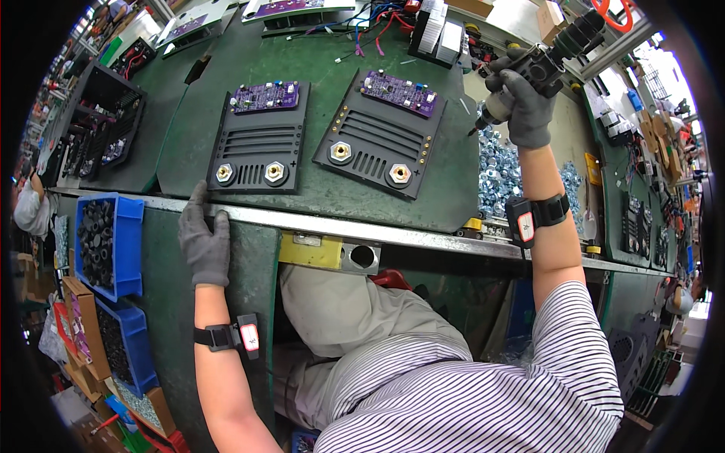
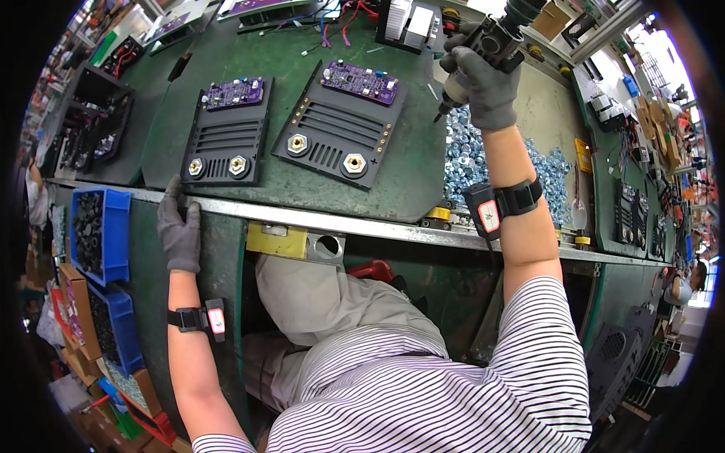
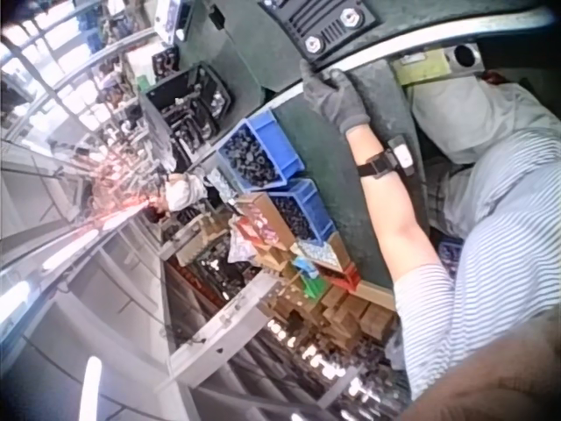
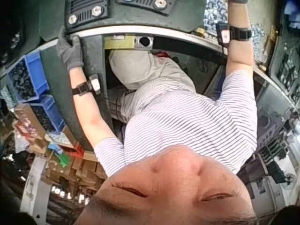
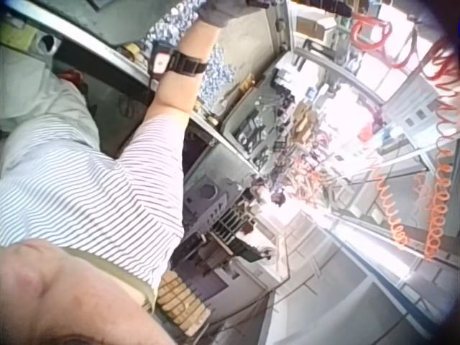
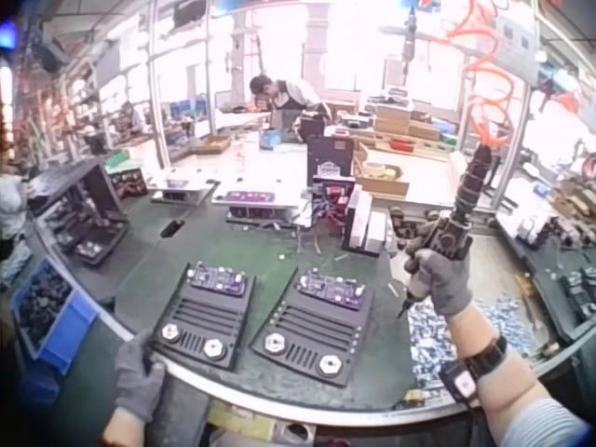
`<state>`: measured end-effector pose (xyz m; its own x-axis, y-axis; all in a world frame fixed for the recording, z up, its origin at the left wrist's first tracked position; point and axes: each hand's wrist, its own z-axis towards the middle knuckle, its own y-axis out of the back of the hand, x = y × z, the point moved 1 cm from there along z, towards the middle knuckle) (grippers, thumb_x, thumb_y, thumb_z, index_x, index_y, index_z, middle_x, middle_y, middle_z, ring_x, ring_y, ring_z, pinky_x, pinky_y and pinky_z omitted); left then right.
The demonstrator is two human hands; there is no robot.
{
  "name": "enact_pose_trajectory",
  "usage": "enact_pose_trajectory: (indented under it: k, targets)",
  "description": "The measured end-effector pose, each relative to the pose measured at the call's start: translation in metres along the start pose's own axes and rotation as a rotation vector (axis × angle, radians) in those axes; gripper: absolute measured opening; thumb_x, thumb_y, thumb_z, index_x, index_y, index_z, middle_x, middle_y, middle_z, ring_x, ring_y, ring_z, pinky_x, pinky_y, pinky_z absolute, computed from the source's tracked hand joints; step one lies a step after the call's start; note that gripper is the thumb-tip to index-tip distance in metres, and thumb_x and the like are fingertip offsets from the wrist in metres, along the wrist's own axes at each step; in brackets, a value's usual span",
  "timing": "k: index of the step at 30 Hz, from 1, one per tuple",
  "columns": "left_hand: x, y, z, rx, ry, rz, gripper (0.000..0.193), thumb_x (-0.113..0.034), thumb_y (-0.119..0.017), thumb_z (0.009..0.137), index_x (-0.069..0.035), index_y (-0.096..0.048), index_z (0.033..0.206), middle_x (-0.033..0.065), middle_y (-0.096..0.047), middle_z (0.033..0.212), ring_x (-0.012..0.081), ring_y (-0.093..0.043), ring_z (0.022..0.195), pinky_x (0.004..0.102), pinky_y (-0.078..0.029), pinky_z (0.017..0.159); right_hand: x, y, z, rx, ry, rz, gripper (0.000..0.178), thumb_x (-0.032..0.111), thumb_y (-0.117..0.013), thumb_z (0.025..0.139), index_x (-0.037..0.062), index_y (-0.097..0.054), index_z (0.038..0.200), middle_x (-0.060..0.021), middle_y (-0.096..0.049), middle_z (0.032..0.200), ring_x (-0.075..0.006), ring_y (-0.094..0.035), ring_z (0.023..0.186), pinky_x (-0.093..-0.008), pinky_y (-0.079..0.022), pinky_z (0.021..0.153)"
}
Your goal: Assemble electronic components onto a base plate using a power screwdriver and various fasteners.
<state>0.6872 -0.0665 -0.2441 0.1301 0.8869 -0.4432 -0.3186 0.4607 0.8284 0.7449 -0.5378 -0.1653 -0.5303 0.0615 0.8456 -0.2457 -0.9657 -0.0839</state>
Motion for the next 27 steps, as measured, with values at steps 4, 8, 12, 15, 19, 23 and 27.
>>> enact_pose_trajectory:
  k: [4, 8, 12, 15, 19, 23, 27]
  targets:
    - [-0.0008, 0.0011, 0.0008, 0.0, 0.009, 0.022, 0.055, -0.013, -0.059, 0.078, -0.016, -0.046, 0.131, 0.0053, -0.053, 0.125, 0.0243, -0.048, 0.114, 0.0355, -0.034, 0.102, -0.0021, -0.002, 0.0021, 0.014, -0.014, 0.014, 0.031, 0.006, -0.06, 0.075, -0.0006, -0.054, 0.105, -0.0112, -0.062, 0.087, -0.0195, -0.063, 0.071, -0.0314, -0.053, 0.064]
    - [-0.0027, 0.0025, 0.001, 0.004, 0.009, 0.045, 0.054, -0.014, -0.059, 0.078, -0.015, -0.046, 0.131, 0.0056, -0.053, 0.125, 0.0247, -0.048, 0.113, 0.0355, -0.034, 0.101, -0.0028, -0.0037, 0.002, 0.033, -0.025, -0.003, 0.029, 0.008, -0.06, 0.076, -0.0007, -0.055, 0.103, -0.0108, -0.061, 0.086, -0.0194, -0.061, 0.071, -0.0316, -0.052, 0.067]
    - [-0.0001, -0.0002, 0.0021, -0.004, 0.01, -0.02, 0.055, -0.013, -0.06, 0.077, -0.015, -0.046, 0.13, 0.0067, -0.054, 0.123, 0.0251, -0.049, 0.112, 0.0364, -0.036, 0.1, -0.0048, -0.0003, 0.0016, 0.036, -0.042, -0.003, 0.028, 0.008, -0.06, 0.076, -0.0016, -0.054, 0.102, -0.0112, -0.06, 0.086, -0.0193, -0.06, 0.073, -0.0311, -0.052, 0.069]
    - [0.0042, -0.0015, 0.0027, -0.025, -0.037, -0.057, 0.055, -0.014, -0.06, 0.076, -0.016, -0.047, 0.129, 0.0089, -0.055, 0.117, 0.0265, -0.05, 0.109, 0.0378, -0.037, 0.098, -0.0068, -0.0013, 0.0011, 0.092, -0.047, 0.037, 0.031, 0.008, -0.058, 0.078, -0.0025, -0.054, 0.107, -0.0103, -0.059, 0.086, -0.0187, -0.06, 0.077, -0.0305, -0.05, 0.071]
    - [0.0063, -0.0003, 0.0011, -0.039, 0.016, 0.069, 0.053, -0.022, -0.06, 0.076, -0.022, -0.048, 0.128, 0.0091, -0.056, 0.112, 0.0274, -0.051, 0.106, 0.0412, -0.036, 0.096, -0.0064, -0.0029, 0.0026, 0.089, -0.055, 0.042, 0.029, 0.008, -0.061, 0.078, -0.0024, -0.056, 0.105, -0.0111, -0.063, 0.091, -0.0183, -0.062, 0.077, -0.031, -0.051, 0.07]
    - [0.0018, 0.0029, 0.0005, -0.018, 0.046, 0.085, 0.053, -0.019, -0.06, 0.077, -0.019, -0.048, 0.128, 0.0081, -0.055, 0.118, 0.0261, -0.049, 0.11, 0.0388, -0.035, 0.099, -0.0073, -0.0044, 0.0018, 0.094, -0.079, -0.029, 0.032, 0.01, -0.061, 0.078, -0.0021, -0.056, 0.107, -0.0116, -0.063, 0.091, -0.0179, -0.062, 0.076, -0.0308, -0.051, 0.07]
    - [-0.0006, 0.0048, 0.0003, -0.002, 0.044, 0.084, 0.053, -0.014, -0.06, 0.078, -0.014, -0.047, 0.129, 0.0082, -0.054, 0.121, 0.0258, -0.049, 0.111, 0.0364, -0.035, 0.1, -0.0096, -0.0047, 0.0032, 0.069, -0.103, -0.015, 0.033, 0.01, -0.06, 0.079, -0.0018, -0.056, 0.109, -0.012, -0.064, 0.092, -0.0179, -0.062, 0.076, -0.0308, -0.051, 0.07]
